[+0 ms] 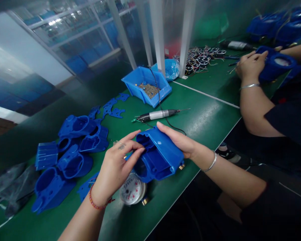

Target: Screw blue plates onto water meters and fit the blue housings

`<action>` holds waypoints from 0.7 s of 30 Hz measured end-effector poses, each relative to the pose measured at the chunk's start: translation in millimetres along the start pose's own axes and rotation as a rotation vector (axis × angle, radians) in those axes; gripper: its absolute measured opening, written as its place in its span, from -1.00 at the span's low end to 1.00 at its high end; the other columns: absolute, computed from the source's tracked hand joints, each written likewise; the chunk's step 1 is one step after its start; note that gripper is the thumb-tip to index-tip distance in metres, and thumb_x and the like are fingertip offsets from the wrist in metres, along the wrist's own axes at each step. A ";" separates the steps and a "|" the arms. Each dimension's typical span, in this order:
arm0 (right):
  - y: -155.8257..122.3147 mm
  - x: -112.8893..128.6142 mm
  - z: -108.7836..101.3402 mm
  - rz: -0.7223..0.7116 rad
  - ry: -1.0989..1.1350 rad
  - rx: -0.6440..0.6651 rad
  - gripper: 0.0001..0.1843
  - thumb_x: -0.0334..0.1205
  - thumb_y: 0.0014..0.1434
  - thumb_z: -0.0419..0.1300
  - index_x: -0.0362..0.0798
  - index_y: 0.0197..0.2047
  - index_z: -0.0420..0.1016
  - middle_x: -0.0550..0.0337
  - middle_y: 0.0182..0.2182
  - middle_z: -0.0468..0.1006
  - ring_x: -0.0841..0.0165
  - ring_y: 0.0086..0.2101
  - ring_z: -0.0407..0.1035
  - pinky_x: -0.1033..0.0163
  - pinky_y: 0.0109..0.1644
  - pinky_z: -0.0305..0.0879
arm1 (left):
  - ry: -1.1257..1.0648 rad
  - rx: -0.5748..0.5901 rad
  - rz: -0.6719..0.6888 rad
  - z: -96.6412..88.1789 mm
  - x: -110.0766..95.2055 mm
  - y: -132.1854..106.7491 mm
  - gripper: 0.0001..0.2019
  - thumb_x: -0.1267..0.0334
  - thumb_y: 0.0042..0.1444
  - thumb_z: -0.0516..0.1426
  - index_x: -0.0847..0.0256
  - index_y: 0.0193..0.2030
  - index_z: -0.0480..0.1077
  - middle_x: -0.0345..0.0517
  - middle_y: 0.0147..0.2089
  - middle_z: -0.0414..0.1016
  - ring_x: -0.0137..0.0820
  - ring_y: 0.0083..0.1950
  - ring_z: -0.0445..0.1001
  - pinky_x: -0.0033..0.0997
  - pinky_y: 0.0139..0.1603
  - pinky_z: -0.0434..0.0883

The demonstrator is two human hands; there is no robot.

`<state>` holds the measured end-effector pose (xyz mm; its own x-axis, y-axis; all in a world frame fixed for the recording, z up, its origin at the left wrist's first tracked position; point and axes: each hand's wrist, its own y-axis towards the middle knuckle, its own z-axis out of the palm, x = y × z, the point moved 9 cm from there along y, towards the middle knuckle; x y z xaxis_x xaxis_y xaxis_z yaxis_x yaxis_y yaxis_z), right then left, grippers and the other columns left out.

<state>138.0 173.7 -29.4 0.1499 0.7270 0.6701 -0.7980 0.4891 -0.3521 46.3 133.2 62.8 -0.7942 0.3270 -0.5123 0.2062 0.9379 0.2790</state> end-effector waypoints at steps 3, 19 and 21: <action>-5.3 26.6 -28.4 -0.112 -0.213 -0.142 -0.34 0.32 0.14 0.01 -0.04 0.02 0.44 0.07 -0.28 0.58 0.34 -0.38 0.46 0.22 -0.25 0.43 | -0.219 -0.004 -0.256 10.6 26.3 1.7 -0.80 0.15 0.20 0.09 0.21 -0.35 0.41 -0.03 -0.13 0.54 -0.25 -0.14 0.55 -0.34 -0.27 0.56; -15.1 33.7 -70.9 -0.407 -0.648 -0.431 -0.50 -0.17 0.03 0.16 -0.04 0.08 0.37 0.01 0.04 0.43 0.19 0.07 0.30 -0.03 0.22 0.15 | -0.518 -0.017 -0.406 30.8 15.3 -10.5 -0.78 0.10 0.27 0.01 0.20 -0.27 0.29 -0.09 -0.20 0.56 -0.43 -0.37 0.57 -0.45 -0.33 0.51; -16.8 29.7 -72.1 -0.405 -0.672 -0.438 -0.61 -0.15 0.07 0.13 -0.05 -0.02 0.44 0.02 0.00 0.46 0.17 0.04 0.32 -0.07 0.21 0.16 | -0.462 -0.056 -0.393 28.5 21.1 -10.4 -0.78 0.10 0.27 0.00 0.20 -0.24 0.33 -0.11 -0.24 0.56 -0.41 -0.32 0.56 -0.44 -0.31 0.49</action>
<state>198.0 221.9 -50.8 -0.1113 0.0910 0.9896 -0.4434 0.8866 -0.1314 43.6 133.6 26.0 -0.4721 -0.0144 -0.8815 -0.0926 0.9951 0.0333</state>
